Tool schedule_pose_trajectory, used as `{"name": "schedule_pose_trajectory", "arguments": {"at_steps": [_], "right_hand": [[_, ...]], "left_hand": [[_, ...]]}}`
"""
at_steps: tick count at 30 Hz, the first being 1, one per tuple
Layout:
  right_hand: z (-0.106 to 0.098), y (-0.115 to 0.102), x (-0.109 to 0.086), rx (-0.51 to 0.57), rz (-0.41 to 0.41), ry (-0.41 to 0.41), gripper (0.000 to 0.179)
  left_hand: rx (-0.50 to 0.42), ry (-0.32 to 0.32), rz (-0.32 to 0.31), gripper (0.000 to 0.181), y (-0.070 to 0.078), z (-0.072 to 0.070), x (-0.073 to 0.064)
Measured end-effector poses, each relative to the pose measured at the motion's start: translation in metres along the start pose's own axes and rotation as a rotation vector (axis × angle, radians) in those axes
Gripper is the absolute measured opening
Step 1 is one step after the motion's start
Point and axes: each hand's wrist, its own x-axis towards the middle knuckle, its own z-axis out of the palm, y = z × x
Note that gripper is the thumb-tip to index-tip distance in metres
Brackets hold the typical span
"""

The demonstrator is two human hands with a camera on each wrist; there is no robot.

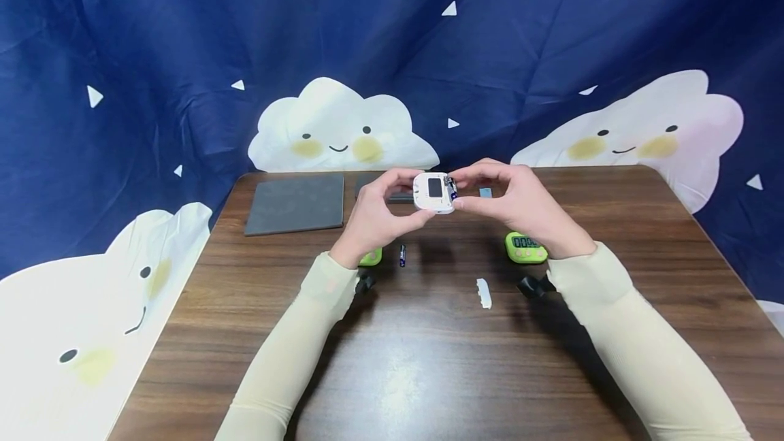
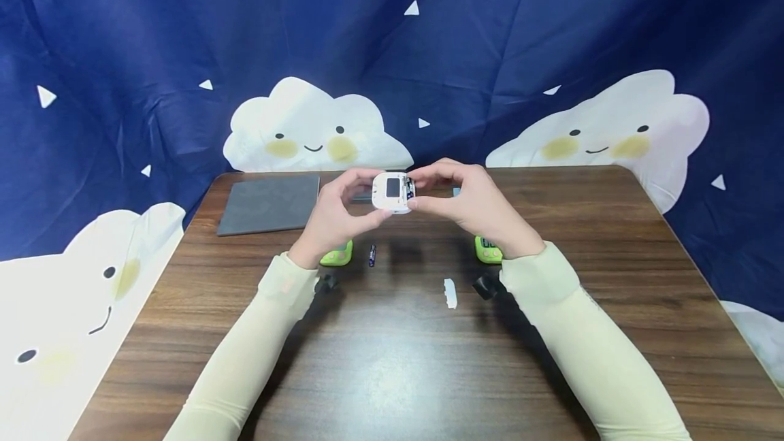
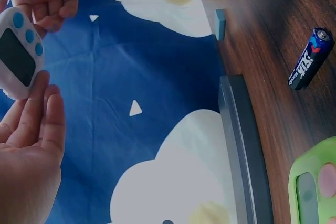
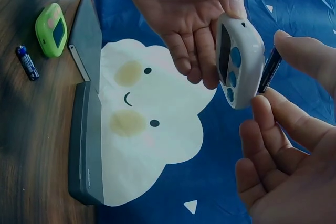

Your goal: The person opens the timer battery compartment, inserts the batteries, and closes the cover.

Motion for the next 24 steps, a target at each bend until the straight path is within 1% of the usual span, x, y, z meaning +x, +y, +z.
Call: {"name": "schedule_pose_trajectory", "arguments": {"at_steps": [3, 10, 15, 20, 24], "right_hand": [[0.001, -0.002, -0.001, -0.026, -0.008, 0.002, 0.036], [0.001, -0.008, -0.003, -0.070, 0.023, -0.001, 0.033], [0.003, -0.007, -0.003, -0.076, 0.006, 0.013, 0.032], [0.006, -0.002, -0.004, -0.023, -0.024, 0.039, 0.034], [0.010, 0.002, -0.006, 0.083, -0.023, 0.074, 0.042]], "left_hand": [[0.004, -0.005, -0.004, 0.058, 0.001, 0.000, 0.000], [-0.007, -0.011, 0.001, 0.058, -0.001, 0.001, 0.000], [-0.010, -0.012, 0.005, 0.058, -0.001, 0.001, 0.000], [-0.006, -0.005, -0.003, 0.058, -0.002, 0.001, -0.001], [-0.010, 0.007, -0.007, 0.059, -0.001, 0.002, -0.001]]}}
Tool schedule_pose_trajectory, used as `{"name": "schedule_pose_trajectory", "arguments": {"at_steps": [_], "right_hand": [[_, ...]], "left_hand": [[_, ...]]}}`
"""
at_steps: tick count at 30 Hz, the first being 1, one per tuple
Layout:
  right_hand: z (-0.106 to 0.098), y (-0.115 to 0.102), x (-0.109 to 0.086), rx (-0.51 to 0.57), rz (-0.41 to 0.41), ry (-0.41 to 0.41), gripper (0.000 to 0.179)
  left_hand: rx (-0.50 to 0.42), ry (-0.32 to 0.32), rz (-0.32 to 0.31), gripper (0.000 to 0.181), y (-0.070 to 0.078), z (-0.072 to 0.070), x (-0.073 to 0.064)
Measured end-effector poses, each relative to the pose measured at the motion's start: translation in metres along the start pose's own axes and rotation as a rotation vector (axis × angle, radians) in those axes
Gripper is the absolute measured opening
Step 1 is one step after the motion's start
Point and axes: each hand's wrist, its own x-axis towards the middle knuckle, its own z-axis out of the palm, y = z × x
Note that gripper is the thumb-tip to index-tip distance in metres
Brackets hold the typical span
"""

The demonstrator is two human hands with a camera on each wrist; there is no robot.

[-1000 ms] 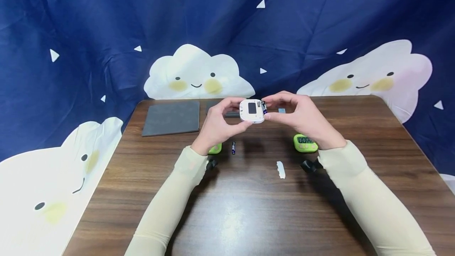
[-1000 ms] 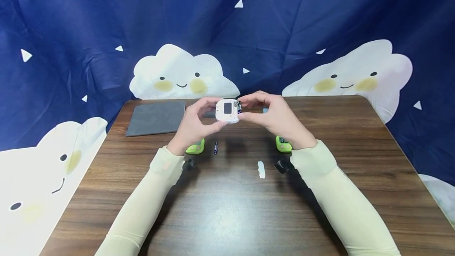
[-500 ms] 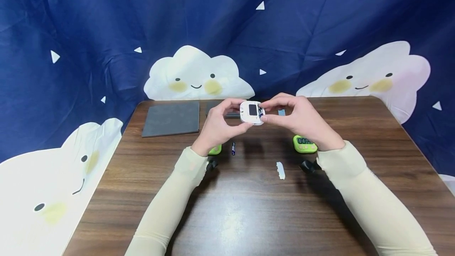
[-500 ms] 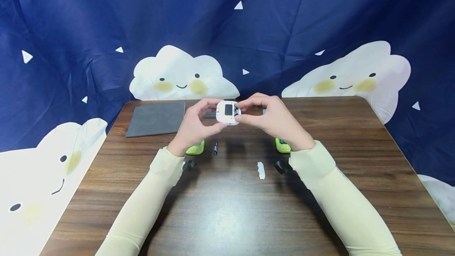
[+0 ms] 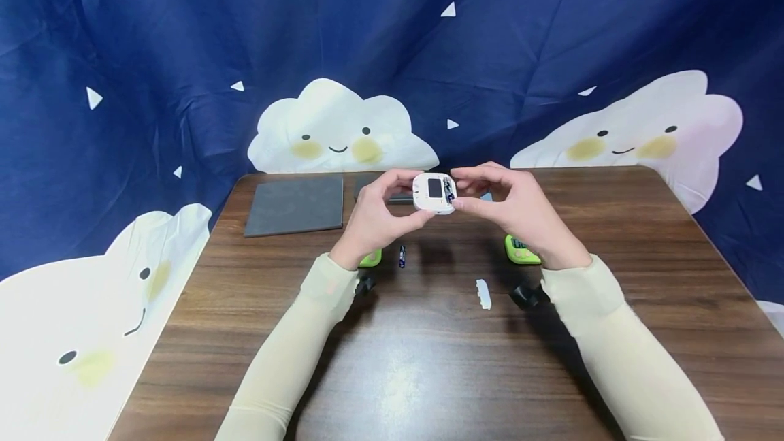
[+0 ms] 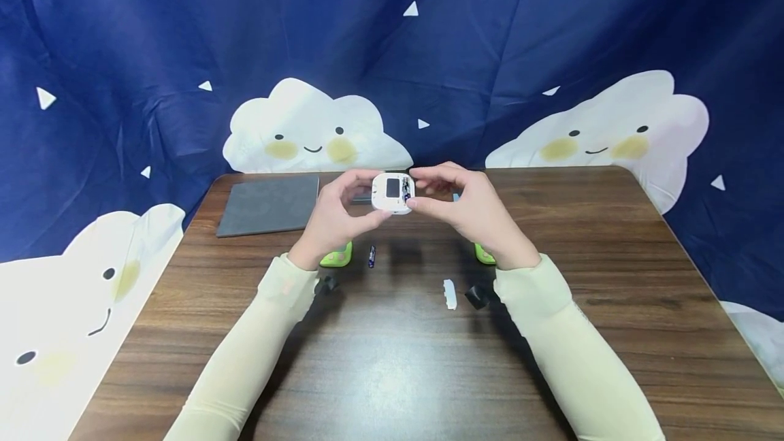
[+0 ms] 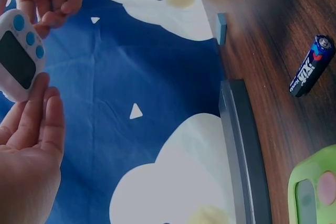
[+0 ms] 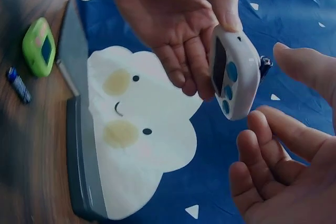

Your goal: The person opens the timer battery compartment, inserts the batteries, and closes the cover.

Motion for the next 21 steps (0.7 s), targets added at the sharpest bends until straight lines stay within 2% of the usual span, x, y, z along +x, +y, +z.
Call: {"name": "schedule_pose_trajectory", "arguments": {"at_steps": [4, 7, 13, 21], "right_hand": [[0.005, 0.003, -0.003, 0.104, 0.042, 0.003, 0.047], [0.008, 0.005, -0.003, 0.128, 0.056, -0.014, 0.046], [0.011, 0.009, -0.002, 0.137, 0.072, -0.033, 0.044], [0.012, 0.011, -0.003, 0.138, 0.105, -0.042, 0.044]], "left_hand": [[-0.008, 0.005, -0.004, 0.059, 0.001, 0.001, 0.000], [-0.023, 0.008, 0.000, 0.058, 0.001, 0.001, 0.000], [-0.061, 0.000, 0.017, 0.058, 0.003, 0.001, 0.000], [-0.056, -0.009, 0.013, 0.059, 0.004, 0.004, -0.001]]}}
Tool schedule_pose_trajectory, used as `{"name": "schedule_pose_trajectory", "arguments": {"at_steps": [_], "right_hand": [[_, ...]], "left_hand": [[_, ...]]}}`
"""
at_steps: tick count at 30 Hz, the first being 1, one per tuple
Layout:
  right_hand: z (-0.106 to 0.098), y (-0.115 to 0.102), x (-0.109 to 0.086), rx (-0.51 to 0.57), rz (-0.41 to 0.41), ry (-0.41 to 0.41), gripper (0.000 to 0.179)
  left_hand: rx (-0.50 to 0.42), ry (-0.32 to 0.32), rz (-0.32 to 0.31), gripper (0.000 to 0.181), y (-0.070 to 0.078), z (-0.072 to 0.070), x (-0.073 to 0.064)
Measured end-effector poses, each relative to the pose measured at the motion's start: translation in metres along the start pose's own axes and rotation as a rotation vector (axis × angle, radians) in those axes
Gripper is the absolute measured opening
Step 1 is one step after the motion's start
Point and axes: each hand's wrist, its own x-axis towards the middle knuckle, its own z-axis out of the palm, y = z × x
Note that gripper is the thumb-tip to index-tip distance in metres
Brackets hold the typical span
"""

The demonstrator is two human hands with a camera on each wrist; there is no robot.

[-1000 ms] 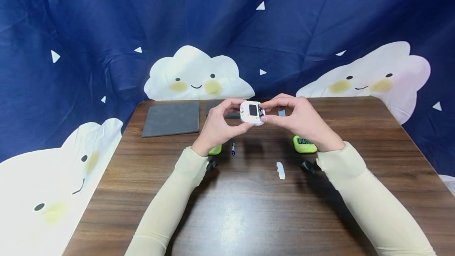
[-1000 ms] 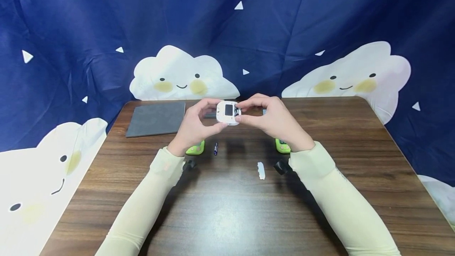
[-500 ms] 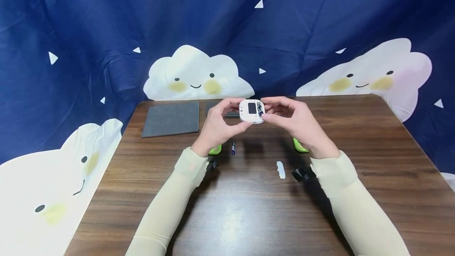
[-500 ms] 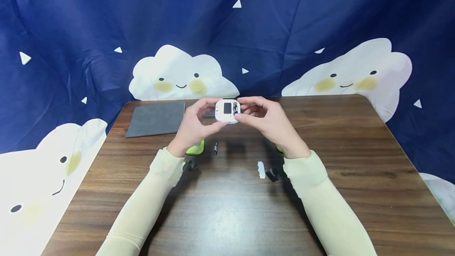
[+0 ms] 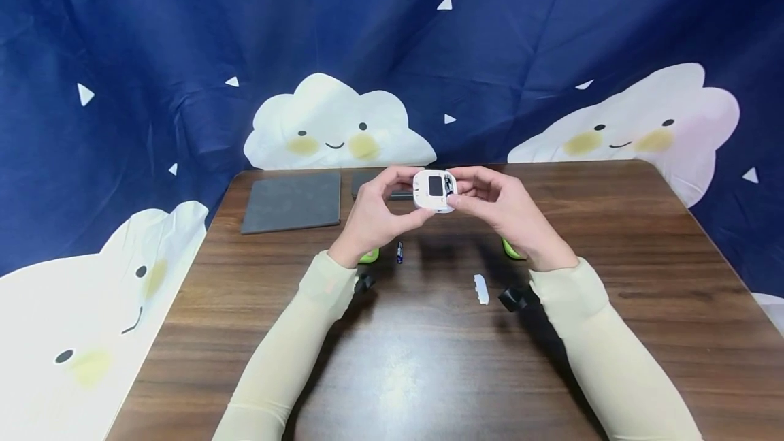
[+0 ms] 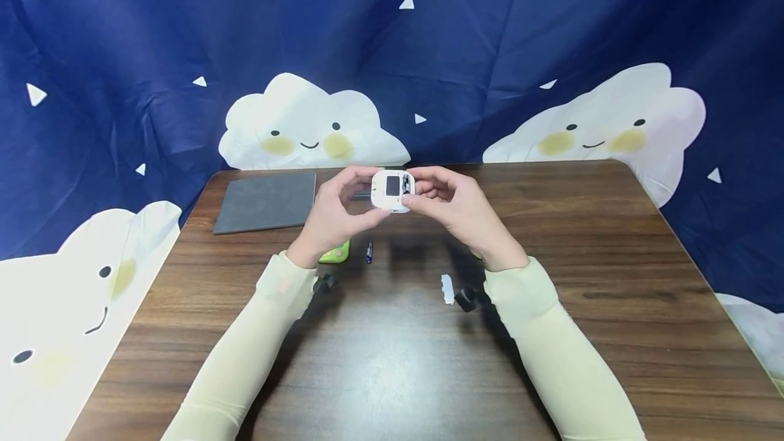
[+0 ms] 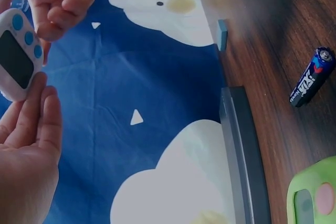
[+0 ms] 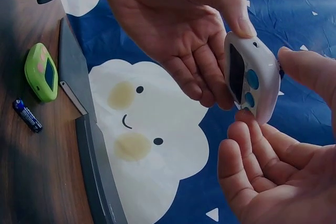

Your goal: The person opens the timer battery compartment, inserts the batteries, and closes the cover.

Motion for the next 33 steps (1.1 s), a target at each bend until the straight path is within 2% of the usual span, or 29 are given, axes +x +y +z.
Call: {"name": "schedule_pose_trajectory", "arguments": {"at_steps": [7, 20, 33], "right_hand": [[-0.0011, -0.0005, -0.0006, 0.059, 0.010, -0.012, 0.045], [0.0024, -0.0004, -0.0010, 0.160, 0.042, 0.019, 0.049], [0.0046, -0.0011, -0.0016, 0.195, 0.034, 0.034, 0.042]], "left_hand": [[0.011, -0.011, -0.002, 0.059, -0.0014, 0.0005, 0.0008], [-0.005, -0.010, 0.006, 0.059, -0.0032, 0.0020, -0.0001], [0.020, -0.006, 0.030, 0.060, -0.0030, 0.0018, -0.0002]]}}
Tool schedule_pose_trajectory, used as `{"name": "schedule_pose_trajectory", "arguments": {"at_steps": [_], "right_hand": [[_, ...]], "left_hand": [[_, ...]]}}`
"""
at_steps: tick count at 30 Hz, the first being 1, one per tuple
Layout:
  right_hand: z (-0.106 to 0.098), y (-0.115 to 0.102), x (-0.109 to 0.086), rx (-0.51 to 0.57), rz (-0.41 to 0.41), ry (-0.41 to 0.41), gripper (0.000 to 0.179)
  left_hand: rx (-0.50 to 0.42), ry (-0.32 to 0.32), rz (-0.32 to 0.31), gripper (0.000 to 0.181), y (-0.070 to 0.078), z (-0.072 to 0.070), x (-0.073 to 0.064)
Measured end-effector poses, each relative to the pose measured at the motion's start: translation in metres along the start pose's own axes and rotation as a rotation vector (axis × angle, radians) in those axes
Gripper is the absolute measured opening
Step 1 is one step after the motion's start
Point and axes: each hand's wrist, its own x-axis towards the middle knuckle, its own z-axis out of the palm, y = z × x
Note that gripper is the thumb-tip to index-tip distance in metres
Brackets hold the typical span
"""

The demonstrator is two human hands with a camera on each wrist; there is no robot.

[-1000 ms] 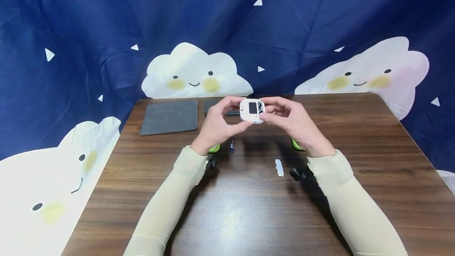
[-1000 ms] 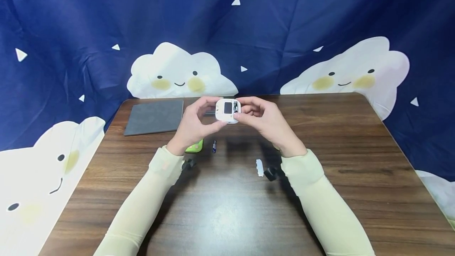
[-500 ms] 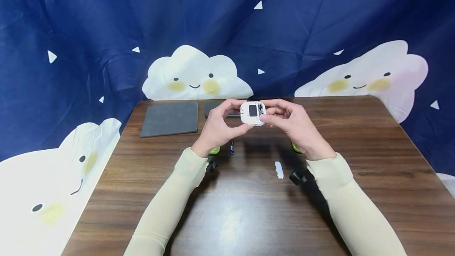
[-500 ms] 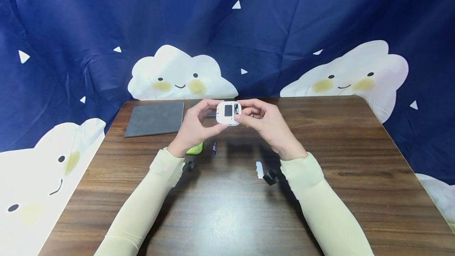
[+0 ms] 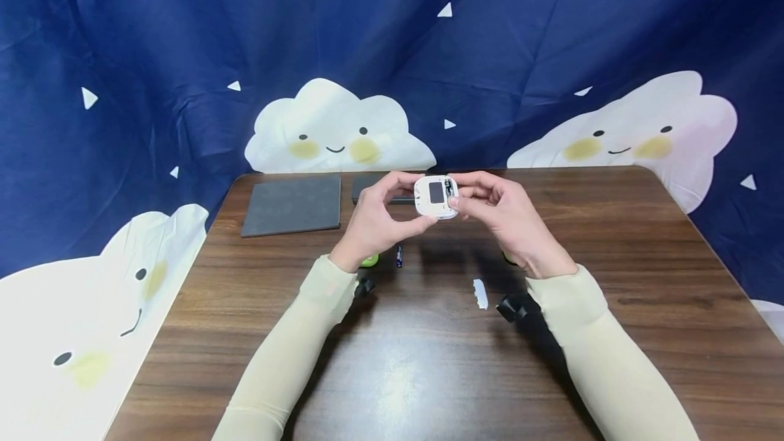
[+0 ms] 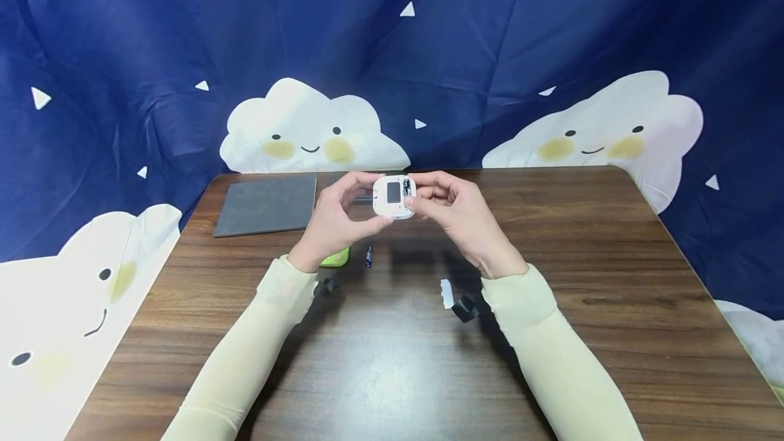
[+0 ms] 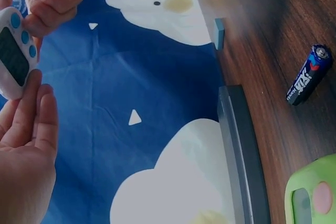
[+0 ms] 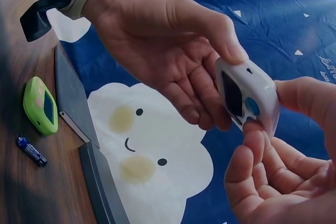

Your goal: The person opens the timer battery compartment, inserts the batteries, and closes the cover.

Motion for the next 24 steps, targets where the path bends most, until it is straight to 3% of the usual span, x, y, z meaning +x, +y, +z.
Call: {"name": "schedule_pose_trajectory", "arguments": {"at_steps": [8, 18, 24], "right_hand": [[0.0010, 0.0024, -0.0002, -0.009, 0.016, 0.020, 0.042], [-0.0007, 0.0068, 0.0011, 0.088, 0.062, -0.006, 0.041], [-0.0001, 0.0081, 0.0017, 0.115, 0.067, -0.016, 0.040]], "left_hand": [[0.019, -0.005, 0.011, 0.061, 0.0000, 0.0003, -0.0003], [0.004, -0.032, -0.068, 0.063, 0.0009, -0.0040, -0.0001], [0.041, -0.050, -0.072, 0.071, 0.0030, -0.0082, -0.0002]]}}
